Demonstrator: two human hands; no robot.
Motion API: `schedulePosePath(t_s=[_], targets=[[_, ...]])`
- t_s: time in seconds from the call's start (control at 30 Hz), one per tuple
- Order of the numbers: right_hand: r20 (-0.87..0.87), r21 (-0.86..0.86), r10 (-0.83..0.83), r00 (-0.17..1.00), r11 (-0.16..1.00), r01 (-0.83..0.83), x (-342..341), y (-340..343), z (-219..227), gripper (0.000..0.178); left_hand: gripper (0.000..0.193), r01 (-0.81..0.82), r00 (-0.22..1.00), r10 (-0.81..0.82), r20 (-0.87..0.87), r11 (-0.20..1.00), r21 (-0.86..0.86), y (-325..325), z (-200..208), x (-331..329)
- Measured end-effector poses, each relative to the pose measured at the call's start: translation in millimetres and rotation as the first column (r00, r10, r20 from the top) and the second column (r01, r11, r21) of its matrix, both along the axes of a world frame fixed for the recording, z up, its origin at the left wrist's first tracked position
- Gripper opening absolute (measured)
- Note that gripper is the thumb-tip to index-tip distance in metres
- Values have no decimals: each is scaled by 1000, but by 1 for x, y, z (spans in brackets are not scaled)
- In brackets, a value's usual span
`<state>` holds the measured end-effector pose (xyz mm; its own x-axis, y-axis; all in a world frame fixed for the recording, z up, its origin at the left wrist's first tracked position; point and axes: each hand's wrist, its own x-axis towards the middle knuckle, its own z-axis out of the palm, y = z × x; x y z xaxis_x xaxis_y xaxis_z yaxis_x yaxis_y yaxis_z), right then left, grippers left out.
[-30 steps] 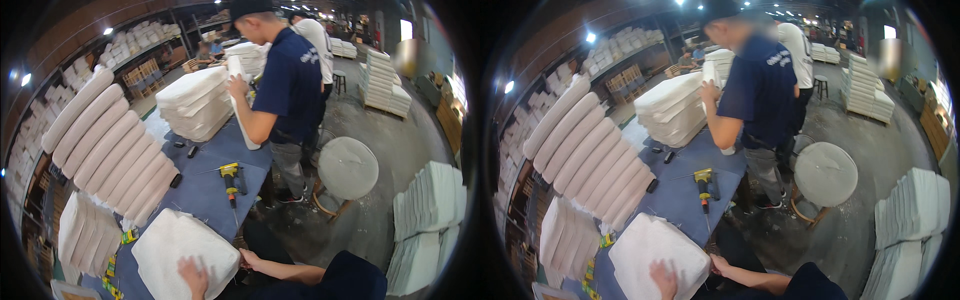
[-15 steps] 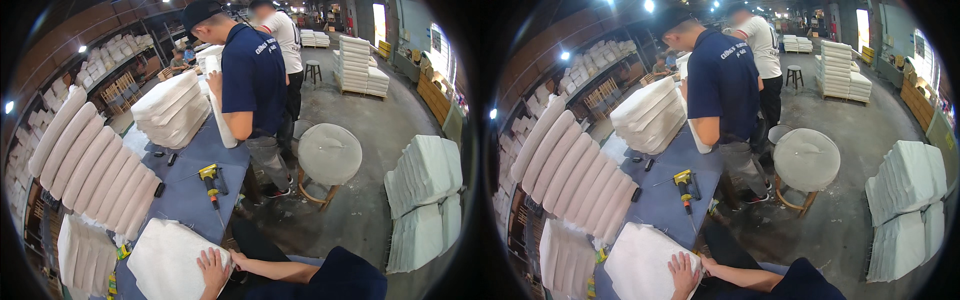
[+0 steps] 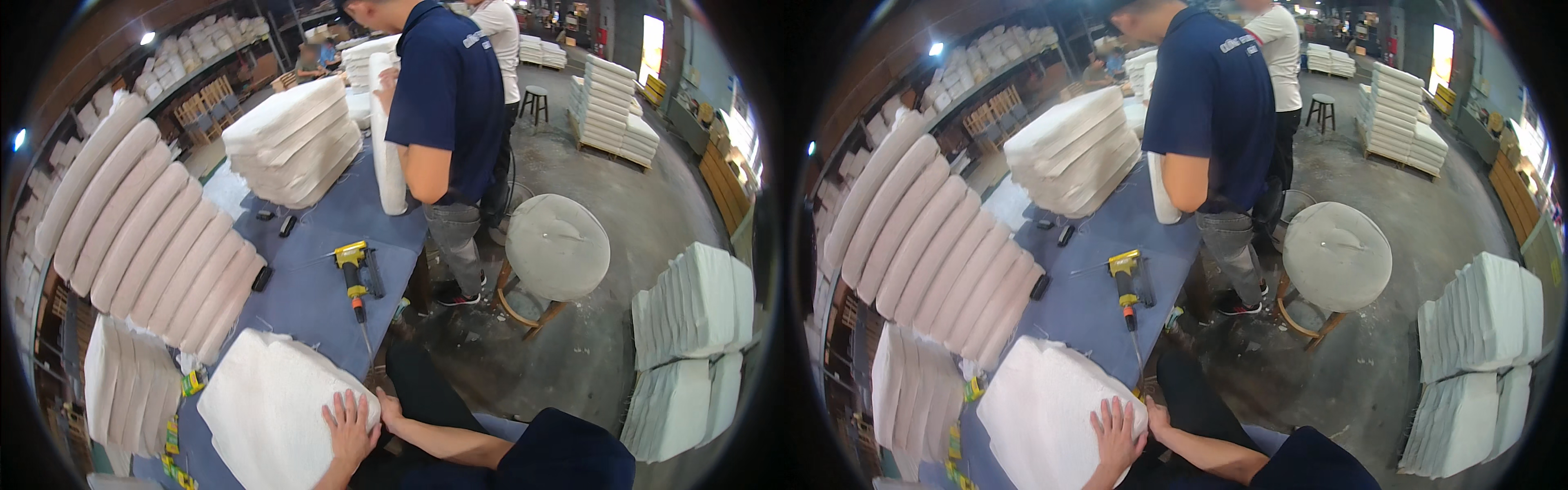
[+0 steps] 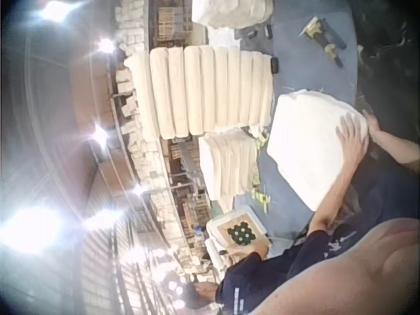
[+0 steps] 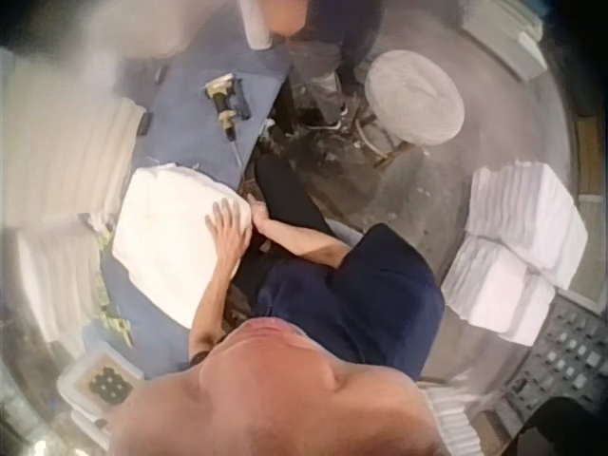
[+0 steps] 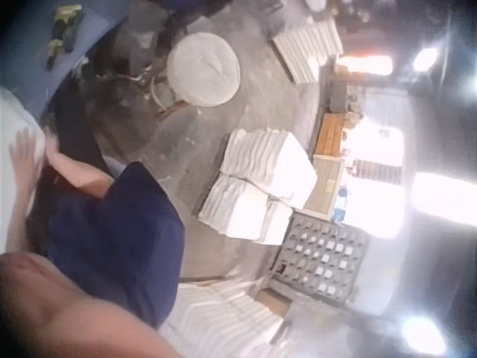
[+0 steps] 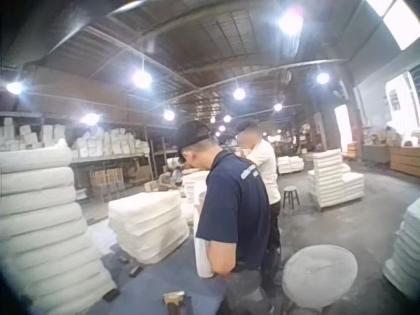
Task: The person wraps white fabric around rectangular foam cushions and secures the fabric to the wooden base using a pneumatic staple gun. They repeatedly pick up cushions, align the fabric, and staple the edges before stacking the finished units.
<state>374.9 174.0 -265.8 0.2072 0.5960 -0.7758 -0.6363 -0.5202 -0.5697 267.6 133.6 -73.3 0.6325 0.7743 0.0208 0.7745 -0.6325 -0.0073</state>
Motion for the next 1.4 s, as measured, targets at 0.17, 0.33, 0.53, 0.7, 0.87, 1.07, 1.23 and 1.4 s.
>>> schedulePosePath(t_s=[0.17, 0.33, 0.53, 0.7, 0.87, 1.07, 1.23, 1.4], targets=[[-384, 125, 37, 923, 992, 12, 0, 8, -51, 59, 60, 142, 988, -143, 50, 990, 20, 27, 3, 15], [-455, 33, -6, 890, 999, 24, 12, -19, 66, 56, 31, 158, 974, -159, 161, 987, 19, 37, -14, 4], [-402, 155, 75, 912, 988, -13, 9, -17, 32, 50, 17, 148, 970, -159, 183, 986, 73, 32, -22, 11], [-492, 362, 114, 863, 928, 84, -3, -18, -12, 50, 19, 157, 981, -160, 107, 987, 33, 35, -24, 25], [-470, 300, 80, 879, 951, 75, -5, -8, 9, 44, 18, 87, 956, -98, 277, 995, 51, 32, -25, 12], [-562, 202, 130, 817, 979, -17, 15, -8, -33, 45, 20, 183, 956, -170, 237, 983, -34, 40, -19, 23], [-291, 131, 224, 930, 972, -194, 15, -12, 19, 54, 50, -435, 781, 320, 536, 895, 100, 4, -42, -80], [-213, 95, 153, 965, 986, -135, 2, -12, 3, 49, 57, -899, 436, 887, 149, 423, 113, -140, -12, -235]])
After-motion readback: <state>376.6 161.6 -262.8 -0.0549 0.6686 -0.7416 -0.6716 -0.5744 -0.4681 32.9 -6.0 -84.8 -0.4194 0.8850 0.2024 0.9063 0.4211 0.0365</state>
